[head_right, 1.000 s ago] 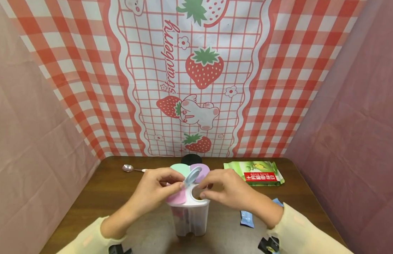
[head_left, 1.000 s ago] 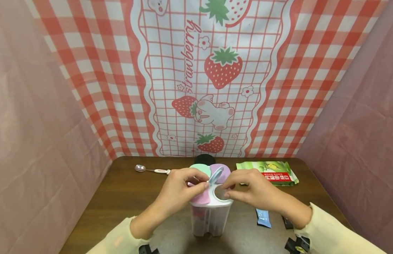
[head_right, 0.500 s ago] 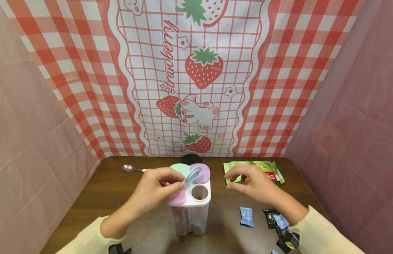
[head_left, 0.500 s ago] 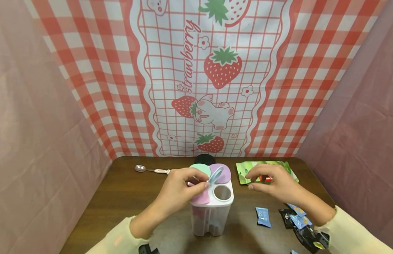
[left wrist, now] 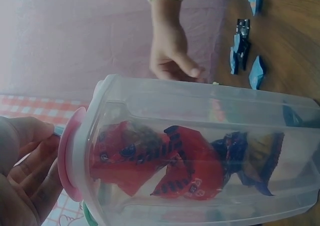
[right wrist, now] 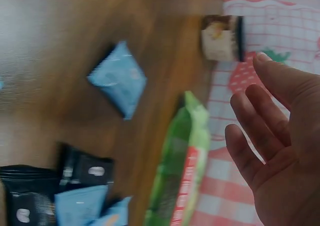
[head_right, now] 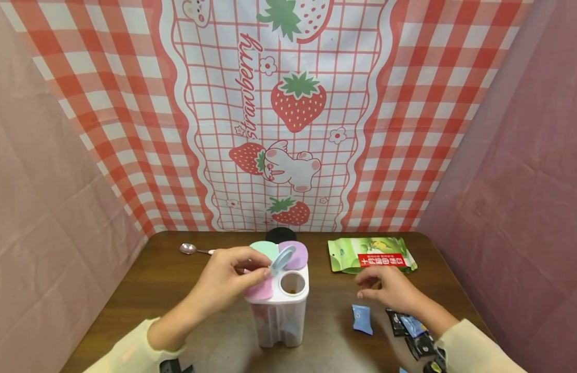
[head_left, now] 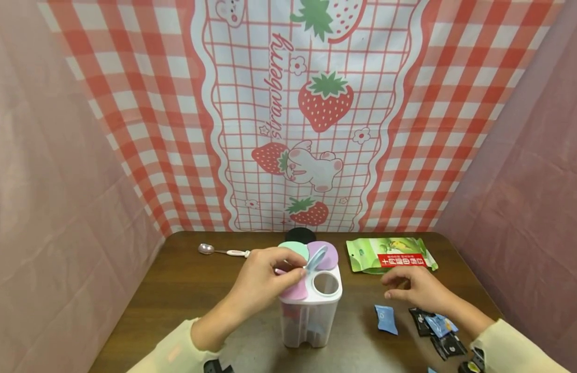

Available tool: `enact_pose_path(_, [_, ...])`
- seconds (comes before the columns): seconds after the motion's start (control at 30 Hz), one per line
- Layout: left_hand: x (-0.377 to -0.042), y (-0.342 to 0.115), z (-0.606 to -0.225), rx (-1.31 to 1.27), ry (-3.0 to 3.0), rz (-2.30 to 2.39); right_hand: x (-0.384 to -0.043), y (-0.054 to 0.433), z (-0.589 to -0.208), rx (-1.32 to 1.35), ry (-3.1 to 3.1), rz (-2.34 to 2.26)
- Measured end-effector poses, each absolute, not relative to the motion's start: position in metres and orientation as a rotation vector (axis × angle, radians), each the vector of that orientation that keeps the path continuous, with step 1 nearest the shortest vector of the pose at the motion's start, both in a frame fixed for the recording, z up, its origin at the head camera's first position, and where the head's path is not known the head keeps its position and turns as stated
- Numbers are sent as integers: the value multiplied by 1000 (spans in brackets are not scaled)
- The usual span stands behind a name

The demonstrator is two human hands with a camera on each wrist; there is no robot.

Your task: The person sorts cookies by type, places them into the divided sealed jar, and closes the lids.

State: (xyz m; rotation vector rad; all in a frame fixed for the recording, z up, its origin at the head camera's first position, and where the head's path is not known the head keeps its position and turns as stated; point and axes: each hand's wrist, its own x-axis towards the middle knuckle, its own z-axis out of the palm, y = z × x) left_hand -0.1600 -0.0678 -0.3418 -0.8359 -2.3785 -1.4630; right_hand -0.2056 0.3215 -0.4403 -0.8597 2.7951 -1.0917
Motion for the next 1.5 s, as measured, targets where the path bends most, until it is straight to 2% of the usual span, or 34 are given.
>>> enact_pose_path(0.27, [-160,-68,-345,-845,-2364,-1458,-211,332,-476,-792,2682,-1109])
enact_pose_path(0.53, [-160,-68,-344,-838,-2367,-1454,-209,332,-495,-807,2698,-1053])
enact_pose_path(1.5, [-162,-70,-344,-838,-2370,-1475,-207,322,-520,-767,2824,-852])
